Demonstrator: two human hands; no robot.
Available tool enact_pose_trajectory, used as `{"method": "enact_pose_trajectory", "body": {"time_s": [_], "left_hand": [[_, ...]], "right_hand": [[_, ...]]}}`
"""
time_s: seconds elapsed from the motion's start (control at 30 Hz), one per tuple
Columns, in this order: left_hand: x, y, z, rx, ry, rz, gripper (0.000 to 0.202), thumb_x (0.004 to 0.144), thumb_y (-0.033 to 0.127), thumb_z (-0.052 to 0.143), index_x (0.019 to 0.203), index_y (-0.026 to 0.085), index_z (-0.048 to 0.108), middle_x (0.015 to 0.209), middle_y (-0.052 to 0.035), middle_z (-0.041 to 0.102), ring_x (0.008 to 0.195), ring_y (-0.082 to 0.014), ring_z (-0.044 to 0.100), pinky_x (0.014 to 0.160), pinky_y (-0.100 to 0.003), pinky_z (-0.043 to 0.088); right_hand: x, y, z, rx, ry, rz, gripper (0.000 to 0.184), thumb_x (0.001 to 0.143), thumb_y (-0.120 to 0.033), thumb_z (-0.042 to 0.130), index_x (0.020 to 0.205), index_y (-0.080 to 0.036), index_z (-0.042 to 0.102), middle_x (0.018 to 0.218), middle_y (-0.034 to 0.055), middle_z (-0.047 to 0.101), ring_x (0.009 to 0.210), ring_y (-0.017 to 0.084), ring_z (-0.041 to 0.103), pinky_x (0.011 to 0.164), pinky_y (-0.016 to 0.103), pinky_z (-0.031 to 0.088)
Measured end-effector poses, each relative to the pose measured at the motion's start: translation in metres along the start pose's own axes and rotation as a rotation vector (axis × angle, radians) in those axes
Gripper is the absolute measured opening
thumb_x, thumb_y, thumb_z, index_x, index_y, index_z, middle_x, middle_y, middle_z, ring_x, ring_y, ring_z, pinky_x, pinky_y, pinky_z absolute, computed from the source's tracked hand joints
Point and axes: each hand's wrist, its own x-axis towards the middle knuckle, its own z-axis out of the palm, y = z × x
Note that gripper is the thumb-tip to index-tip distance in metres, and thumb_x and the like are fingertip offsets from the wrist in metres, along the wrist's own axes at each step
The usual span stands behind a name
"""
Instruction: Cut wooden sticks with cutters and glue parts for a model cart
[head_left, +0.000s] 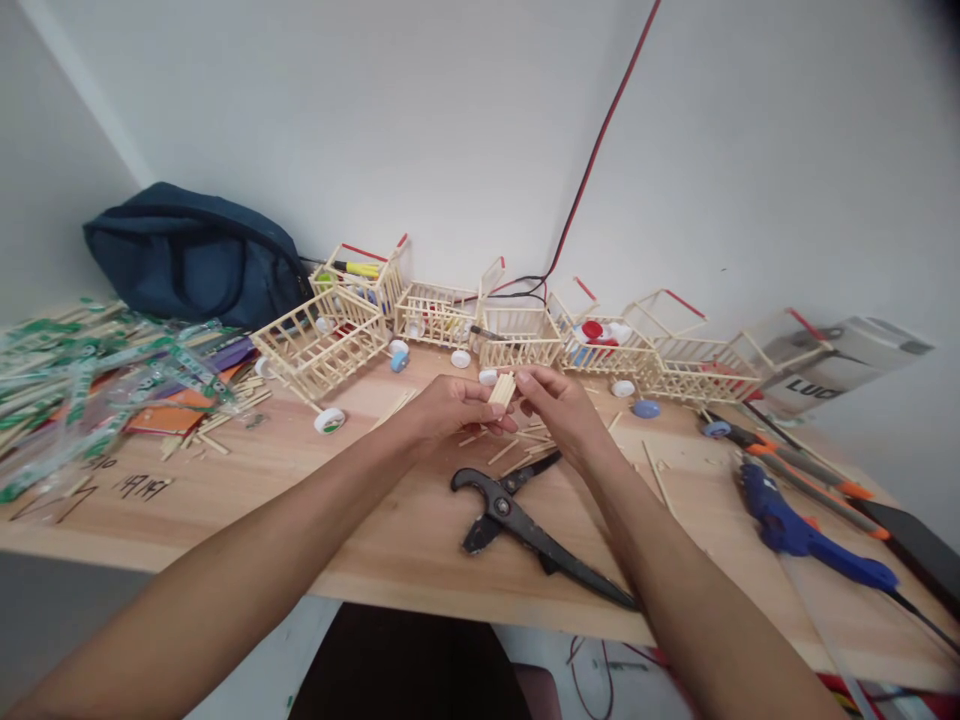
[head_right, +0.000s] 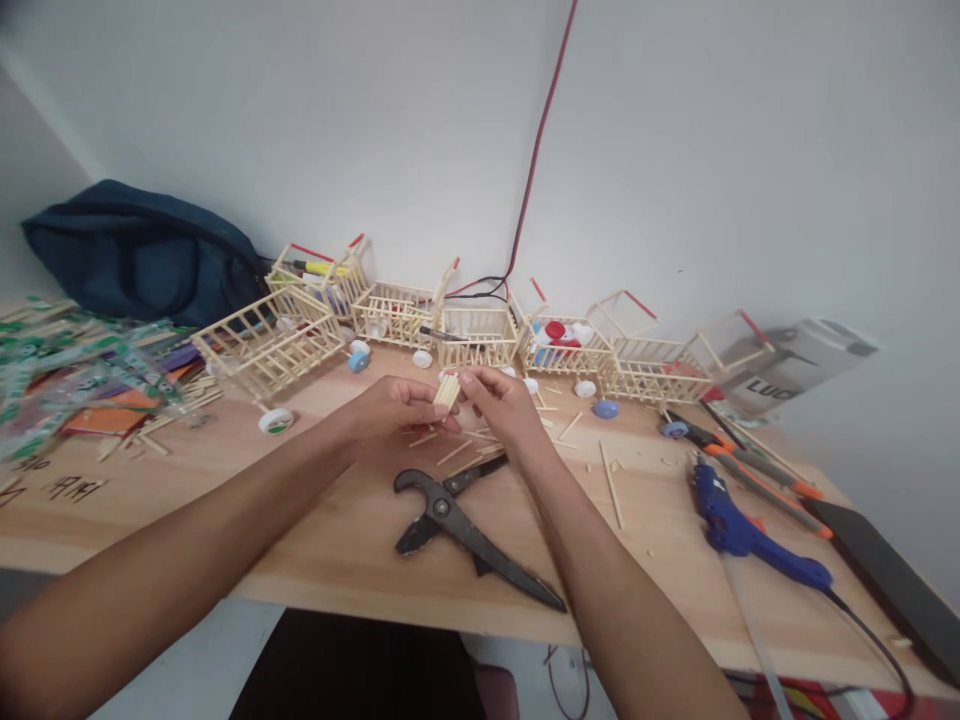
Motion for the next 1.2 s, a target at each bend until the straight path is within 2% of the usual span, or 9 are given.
{"method": "enact_pose_trajectory", "body": {"time_s": [0.23,0.47,0.7,0.8,0.97,1.1,1.2], "left_hand": [[0.0023,-0.0042,-0.0023,0.015,-0.040,0.000,0.029,0.066,0.036,0.075,0.076,0.008,0.071,0.071,-0.0080,0.071,0.047,-0.0052,0.045,0.045,-0.020,0.030],[0.0013,-0.0019,-0.0028,-0.026,-0.044,-0.056,0.031,0.062,0.036,0.079,0.075,0.009,0.071,0.071,-0.0081,0.071,0.050,-0.0064,0.050,0.047,-0.019,0.033],[0.0016,-0.0033,-0.0042,-0.012,-0.053,-0.052,0.029,0.064,0.035,0.078,0.077,0.010,0.072,0.071,-0.0076,0.071,0.051,-0.0063,0.051,0.048,-0.018,0.035],[0.0028,-0.0049,-0.0054,0.003,-0.045,-0.049,0.031,0.064,0.037,0.077,0.077,0.009,0.072,0.072,-0.0083,0.071,0.050,-0.0066,0.051,0.048,-0.019,0.035],[0.0029,-0.0043,-0.0055,0.058,-0.050,-0.032,0.029,0.067,0.037,0.074,0.073,0.010,0.072,0.067,-0.0063,0.069,0.051,-0.0070,0.051,0.048,-0.019,0.034],[0.0014,-0.0013,-0.0026,0.085,-0.061,-0.028,0.022,0.067,0.032,0.073,0.069,0.011,0.072,0.061,-0.0036,0.067,0.050,-0.0071,0.051,0.047,-0.019,0.034],[0.0011,-0.0004,-0.0016,0.088,-0.058,-0.057,0.017,0.068,0.029,0.072,0.069,0.011,0.071,0.065,-0.0040,0.069,0.054,-0.0085,0.056,0.050,-0.018,0.037]], "right_hand": [[-0.0010,-0.0025,-0.0001,0.009,0.033,-0.016,0.028,0.076,-0.047,0.067,0.079,-0.020,0.065,0.068,-0.0017,0.058,0.059,0.011,0.050,0.056,0.024,0.039],[-0.0008,-0.0021,-0.0001,-0.018,0.044,0.006,0.029,0.074,-0.048,0.067,0.075,-0.019,0.063,0.064,-0.0023,0.057,0.057,0.011,0.049,0.056,0.025,0.039],[-0.0013,-0.0001,-0.0003,-0.014,0.037,0.015,0.029,0.073,-0.048,0.068,0.076,-0.019,0.063,0.063,-0.0025,0.057,0.055,0.010,0.047,0.053,0.024,0.037],[-0.0019,0.0009,0.0001,-0.004,0.040,0.039,0.034,0.075,-0.053,0.065,0.078,-0.019,0.064,0.063,-0.0022,0.057,0.053,0.010,0.046,0.050,0.024,0.035],[-0.0043,-0.0028,0.0038,0.006,-0.020,0.093,0.039,0.075,-0.056,0.065,0.088,-0.019,0.068,0.066,-0.0016,0.059,0.054,0.010,0.047,0.049,0.023,0.035],[-0.0046,-0.0043,0.0055,0.016,-0.054,0.079,0.034,0.070,-0.052,0.070,0.076,-0.020,0.064,0.064,-0.0024,0.060,0.053,0.010,0.048,0.050,0.023,0.036],[-0.0040,-0.0033,0.0050,0.004,-0.072,0.090,0.034,0.070,-0.051,0.071,0.074,-0.019,0.062,0.060,-0.0034,0.058,0.050,0.009,0.047,0.050,0.023,0.036]]}}
